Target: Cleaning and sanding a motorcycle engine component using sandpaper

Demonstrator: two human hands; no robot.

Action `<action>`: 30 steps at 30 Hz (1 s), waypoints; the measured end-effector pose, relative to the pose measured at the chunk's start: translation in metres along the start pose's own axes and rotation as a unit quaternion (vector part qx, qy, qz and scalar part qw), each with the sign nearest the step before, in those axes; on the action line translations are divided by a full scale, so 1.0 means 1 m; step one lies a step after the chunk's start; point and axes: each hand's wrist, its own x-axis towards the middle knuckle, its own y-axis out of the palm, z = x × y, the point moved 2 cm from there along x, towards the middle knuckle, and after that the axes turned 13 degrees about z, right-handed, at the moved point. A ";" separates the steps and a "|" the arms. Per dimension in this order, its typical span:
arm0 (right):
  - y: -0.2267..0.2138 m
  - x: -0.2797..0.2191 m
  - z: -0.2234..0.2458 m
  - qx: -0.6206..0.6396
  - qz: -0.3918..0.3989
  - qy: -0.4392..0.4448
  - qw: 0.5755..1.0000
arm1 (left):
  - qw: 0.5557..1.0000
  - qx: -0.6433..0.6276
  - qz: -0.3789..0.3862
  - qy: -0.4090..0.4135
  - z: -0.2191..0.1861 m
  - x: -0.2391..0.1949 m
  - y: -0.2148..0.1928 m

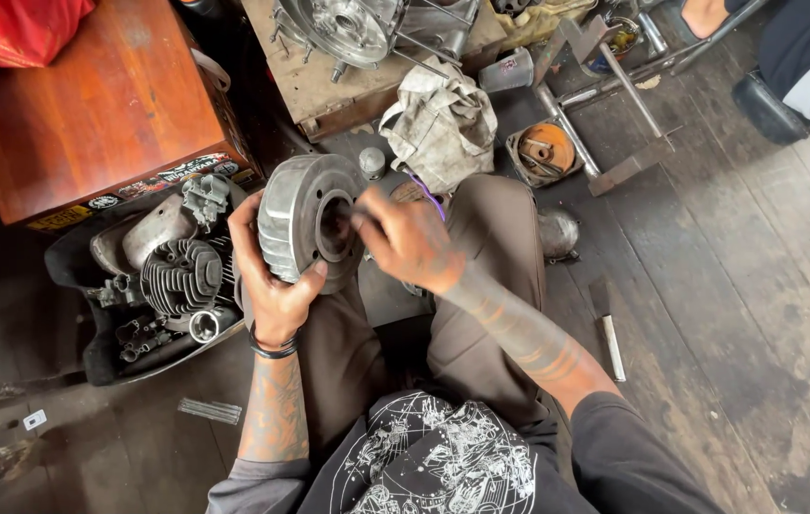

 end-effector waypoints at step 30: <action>0.002 0.019 -0.006 -0.022 -0.002 -0.080 0.997 | 1.000 -0.001 -0.015 -0.011 -0.006 -0.003 -0.009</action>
